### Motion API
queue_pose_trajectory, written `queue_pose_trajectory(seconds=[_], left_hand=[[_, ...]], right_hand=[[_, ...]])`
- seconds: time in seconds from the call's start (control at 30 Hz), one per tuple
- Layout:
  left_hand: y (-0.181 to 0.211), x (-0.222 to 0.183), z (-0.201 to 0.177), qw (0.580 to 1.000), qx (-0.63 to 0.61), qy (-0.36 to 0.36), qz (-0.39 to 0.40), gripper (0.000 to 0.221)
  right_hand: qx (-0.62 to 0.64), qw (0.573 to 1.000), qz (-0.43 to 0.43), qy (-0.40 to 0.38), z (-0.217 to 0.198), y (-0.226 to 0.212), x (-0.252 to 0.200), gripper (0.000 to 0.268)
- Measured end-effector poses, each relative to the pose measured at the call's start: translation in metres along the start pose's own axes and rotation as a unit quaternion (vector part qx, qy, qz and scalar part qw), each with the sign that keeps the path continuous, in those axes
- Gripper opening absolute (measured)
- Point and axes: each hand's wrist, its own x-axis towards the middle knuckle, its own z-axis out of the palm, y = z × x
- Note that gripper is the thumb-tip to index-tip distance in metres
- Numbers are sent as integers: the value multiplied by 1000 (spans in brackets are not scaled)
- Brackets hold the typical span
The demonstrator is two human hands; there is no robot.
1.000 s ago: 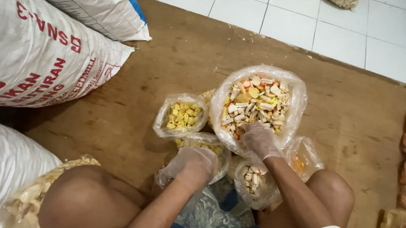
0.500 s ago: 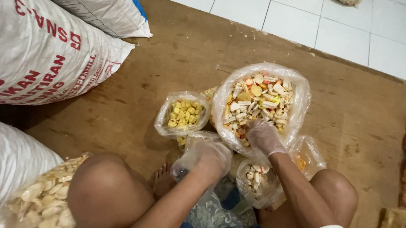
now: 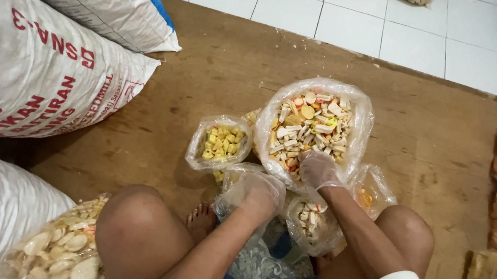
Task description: The person sits on the floor and sorts mixed snack pieces from a large plastic bag into smaller plastic bags using gloved hands. They repeatedly scoop and distribute the snacks into multiple smaller bags arranged around the main bag.
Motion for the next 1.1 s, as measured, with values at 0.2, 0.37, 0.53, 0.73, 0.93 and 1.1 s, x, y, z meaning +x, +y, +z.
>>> queue_pose_trajectory(seconds=[0.2, 0.37, 0.53, 0.73, 0.93, 1.1], left_hand=[[1, 32, 68, 977, -91, 178, -79, 25], [-15, 75, 83, 966, -182, 158, -93, 25], [-25, 38, 59, 936, -250, 159, -190, 36], [-28, 34, 6, 978, -96, -122, -136, 59], [-18, 85, 95, 875, -79, 474, -68, 19], [-31, 80, 88, 892, -161, 410, -102, 24]], right_hand=[[-147, 981, -122, -21, -103, -34, -30, 21], [-33, 993, -20, -114, -128, -50, -33, 29], [114, 981, 98, -122, -143, -89, -36, 40], [-496, 820, -177, -223, -110, -84, -19, 36], [250, 946, 116, -170, -183, -99, -37, 35], [380, 904, 21, -196, -231, -77, -48, 42]])
